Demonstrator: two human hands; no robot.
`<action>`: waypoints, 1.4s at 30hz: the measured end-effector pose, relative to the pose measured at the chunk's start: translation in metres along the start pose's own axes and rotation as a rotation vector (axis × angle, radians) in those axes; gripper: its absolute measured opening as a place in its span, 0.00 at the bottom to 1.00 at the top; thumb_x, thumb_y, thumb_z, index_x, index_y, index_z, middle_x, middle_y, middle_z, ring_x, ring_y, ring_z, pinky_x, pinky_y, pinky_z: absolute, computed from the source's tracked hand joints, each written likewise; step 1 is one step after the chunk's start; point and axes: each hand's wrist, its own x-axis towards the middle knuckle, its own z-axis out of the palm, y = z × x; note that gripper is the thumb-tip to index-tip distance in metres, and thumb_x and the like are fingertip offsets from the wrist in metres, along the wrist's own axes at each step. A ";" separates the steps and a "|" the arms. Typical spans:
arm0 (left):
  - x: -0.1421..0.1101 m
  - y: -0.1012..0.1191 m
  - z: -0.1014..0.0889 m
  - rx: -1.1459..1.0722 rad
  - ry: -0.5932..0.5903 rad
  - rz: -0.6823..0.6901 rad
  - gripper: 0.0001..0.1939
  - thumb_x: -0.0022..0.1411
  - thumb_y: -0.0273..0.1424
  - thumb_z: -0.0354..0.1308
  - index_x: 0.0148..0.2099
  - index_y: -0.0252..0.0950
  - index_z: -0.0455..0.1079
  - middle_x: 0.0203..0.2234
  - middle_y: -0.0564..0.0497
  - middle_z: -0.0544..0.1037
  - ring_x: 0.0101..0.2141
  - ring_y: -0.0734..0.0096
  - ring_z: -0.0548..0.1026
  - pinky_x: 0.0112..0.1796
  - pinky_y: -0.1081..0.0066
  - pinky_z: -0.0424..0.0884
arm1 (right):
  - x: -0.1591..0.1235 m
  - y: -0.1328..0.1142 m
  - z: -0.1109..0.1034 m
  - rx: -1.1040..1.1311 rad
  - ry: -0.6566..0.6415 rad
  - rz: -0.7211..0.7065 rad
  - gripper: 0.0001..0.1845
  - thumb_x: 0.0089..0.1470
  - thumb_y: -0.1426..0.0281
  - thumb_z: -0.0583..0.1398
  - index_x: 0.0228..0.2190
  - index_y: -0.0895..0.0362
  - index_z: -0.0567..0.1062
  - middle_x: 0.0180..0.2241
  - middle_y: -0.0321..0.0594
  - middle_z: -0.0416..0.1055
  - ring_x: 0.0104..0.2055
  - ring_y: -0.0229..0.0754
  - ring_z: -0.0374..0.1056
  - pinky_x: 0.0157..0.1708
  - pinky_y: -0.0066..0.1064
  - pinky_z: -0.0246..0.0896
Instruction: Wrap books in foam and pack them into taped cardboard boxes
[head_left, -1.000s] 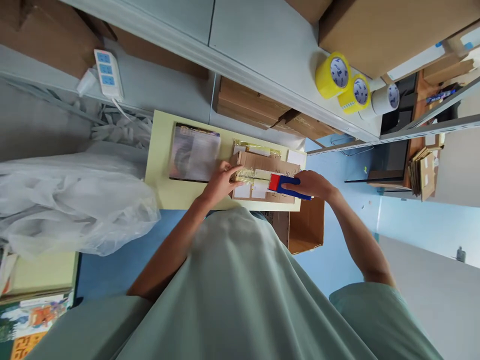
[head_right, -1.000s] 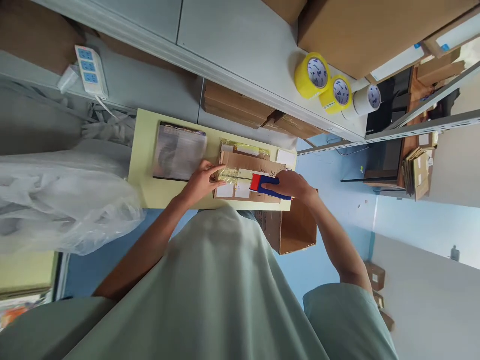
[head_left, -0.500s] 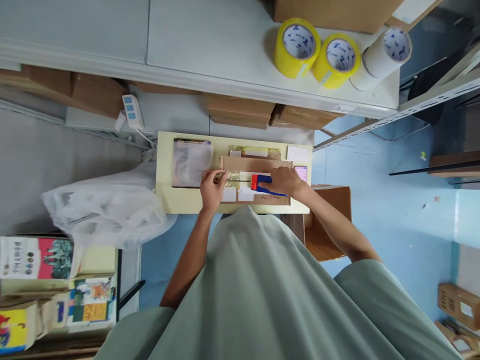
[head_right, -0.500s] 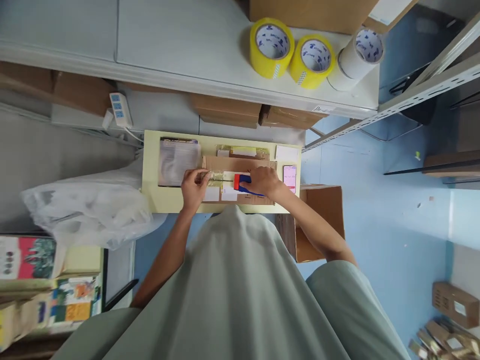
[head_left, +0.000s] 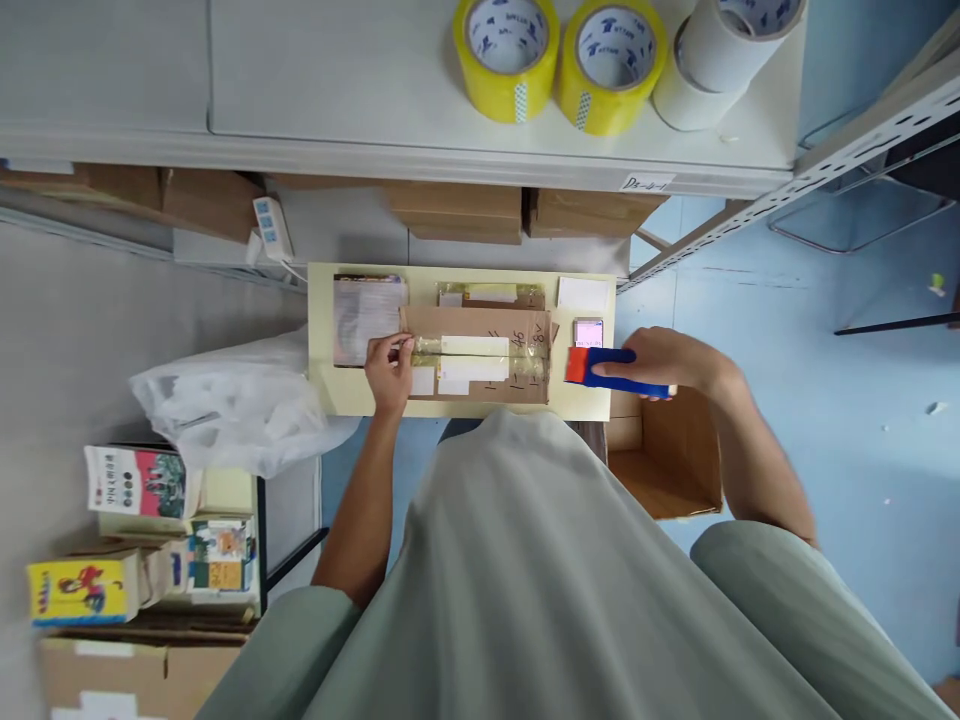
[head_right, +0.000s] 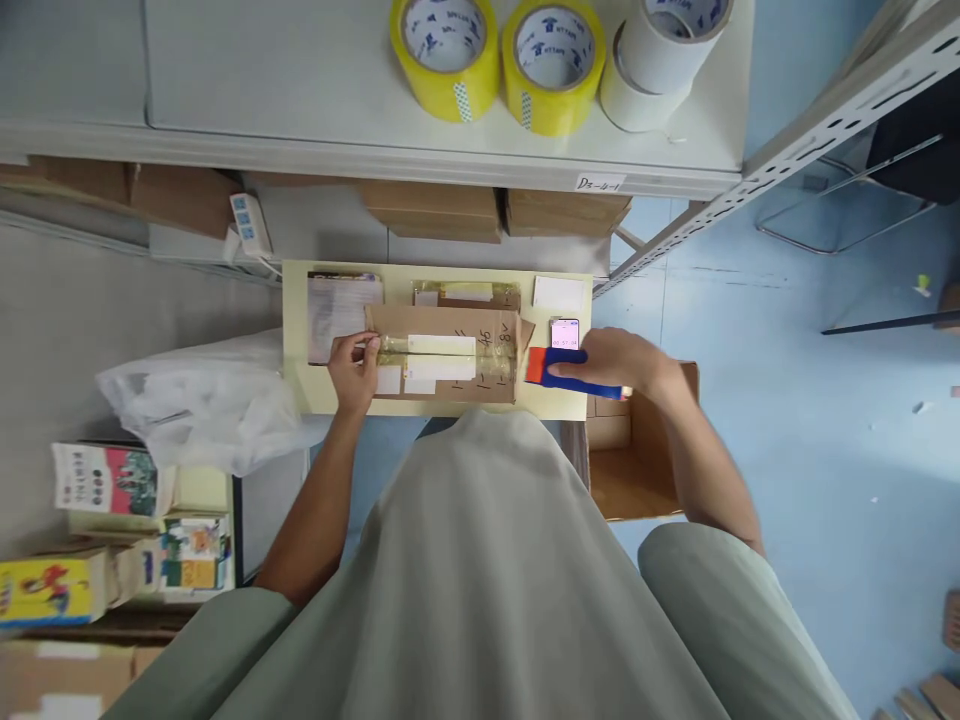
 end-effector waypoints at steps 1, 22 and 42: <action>0.000 0.001 0.000 0.008 0.000 0.001 0.15 0.77 0.42 0.60 0.51 0.37 0.81 0.45 0.44 0.79 0.39 0.65 0.79 0.47 0.66 0.78 | -0.004 0.015 -0.001 0.015 -0.010 0.034 0.32 0.70 0.41 0.62 0.30 0.56 0.81 0.26 0.46 0.80 0.28 0.46 0.76 0.31 0.34 0.63; -0.001 0.006 0.001 0.125 0.015 0.041 0.16 0.78 0.43 0.58 0.51 0.37 0.79 0.45 0.43 0.79 0.39 0.62 0.79 0.48 0.63 0.78 | 0.079 -0.050 0.092 -0.137 0.360 0.076 0.19 0.75 0.64 0.59 0.48 0.67 0.85 0.44 0.67 0.84 0.49 0.62 0.83 0.44 0.42 0.73; 0.041 0.076 -0.050 -0.188 -0.116 0.321 0.12 0.76 0.31 0.56 0.51 0.42 0.81 0.50 0.43 0.83 0.55 0.56 0.81 0.59 0.56 0.79 | 0.003 -0.126 0.068 0.173 0.710 0.401 0.28 0.79 0.48 0.53 0.56 0.61 0.74 0.47 0.60 0.85 0.50 0.62 0.84 0.40 0.38 0.67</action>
